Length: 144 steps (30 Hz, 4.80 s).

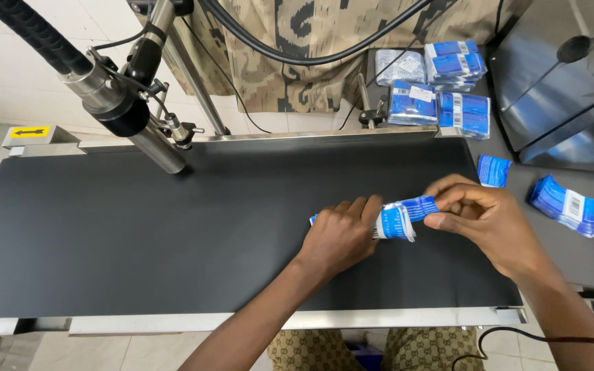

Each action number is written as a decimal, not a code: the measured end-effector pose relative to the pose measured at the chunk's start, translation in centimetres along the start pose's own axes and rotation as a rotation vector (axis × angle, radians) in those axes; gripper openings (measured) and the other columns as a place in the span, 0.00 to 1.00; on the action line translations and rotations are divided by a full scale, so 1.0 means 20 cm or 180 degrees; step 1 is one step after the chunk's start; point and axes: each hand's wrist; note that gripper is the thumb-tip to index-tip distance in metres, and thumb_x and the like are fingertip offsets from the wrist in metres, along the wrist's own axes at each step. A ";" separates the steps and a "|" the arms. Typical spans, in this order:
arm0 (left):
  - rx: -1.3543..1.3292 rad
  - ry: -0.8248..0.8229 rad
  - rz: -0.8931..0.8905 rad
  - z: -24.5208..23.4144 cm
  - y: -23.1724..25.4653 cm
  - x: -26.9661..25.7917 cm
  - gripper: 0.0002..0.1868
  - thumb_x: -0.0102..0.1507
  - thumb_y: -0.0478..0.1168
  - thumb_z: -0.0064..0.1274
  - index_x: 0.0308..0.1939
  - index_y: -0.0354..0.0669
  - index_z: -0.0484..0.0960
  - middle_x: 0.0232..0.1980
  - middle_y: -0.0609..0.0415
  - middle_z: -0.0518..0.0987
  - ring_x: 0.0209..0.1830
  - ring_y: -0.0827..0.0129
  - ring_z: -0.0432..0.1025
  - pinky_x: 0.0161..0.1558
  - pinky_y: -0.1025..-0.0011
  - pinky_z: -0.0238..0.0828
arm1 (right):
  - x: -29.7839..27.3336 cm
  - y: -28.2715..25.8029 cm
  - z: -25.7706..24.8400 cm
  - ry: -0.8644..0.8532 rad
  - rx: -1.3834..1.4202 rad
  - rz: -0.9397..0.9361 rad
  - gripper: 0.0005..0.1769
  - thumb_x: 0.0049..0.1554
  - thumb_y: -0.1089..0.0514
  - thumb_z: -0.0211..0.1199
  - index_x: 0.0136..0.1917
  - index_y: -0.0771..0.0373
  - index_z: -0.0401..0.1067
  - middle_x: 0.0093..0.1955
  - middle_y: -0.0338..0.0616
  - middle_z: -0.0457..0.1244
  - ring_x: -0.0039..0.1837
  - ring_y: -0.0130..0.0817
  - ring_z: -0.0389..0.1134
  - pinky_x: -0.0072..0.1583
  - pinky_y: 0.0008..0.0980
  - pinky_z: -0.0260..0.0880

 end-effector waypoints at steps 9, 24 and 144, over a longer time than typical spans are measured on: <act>-0.0001 -0.0213 -0.0112 0.03 -0.01 -0.01 0.21 0.57 0.41 0.69 0.46 0.46 0.71 0.31 0.53 0.77 0.25 0.53 0.77 0.21 0.56 0.66 | -0.01 0.04 -0.10 0.0541 0.0321 -0.0395 0.06 0.62 0.67 0.69 0.54 0.66 0.77 0.58 0.48 0.71 0.58 0.34 0.73 0.62 0.29 0.77; -0.0135 -0.0142 -0.0112 0.00 -0.01 0.01 0.15 0.56 0.33 0.62 0.39 0.47 0.70 0.28 0.55 0.75 0.21 0.58 0.71 0.18 0.58 0.58 | -0.05 -0.05 -0.10 0.0656 -0.0702 -0.0746 0.14 0.62 0.64 0.70 0.61 0.67 0.81 0.50 0.50 0.74 0.33 0.20 0.55 0.37 0.19 0.49; -0.0048 -0.0100 -0.0263 0.00 0.00 -0.02 0.18 0.60 0.35 0.66 0.44 0.43 0.70 0.28 0.50 0.77 0.20 0.53 0.72 0.18 0.55 0.58 | -0.03 0.01 0.12 0.0899 -0.0817 -0.0157 0.27 0.60 0.71 0.76 0.70 0.73 0.70 0.58 0.59 0.71 0.58 0.40 0.74 0.64 0.30 0.74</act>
Point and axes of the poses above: each hand's wrist, its own x-axis towards the middle knuckle, its own z-axis out of the palm, y = z × x
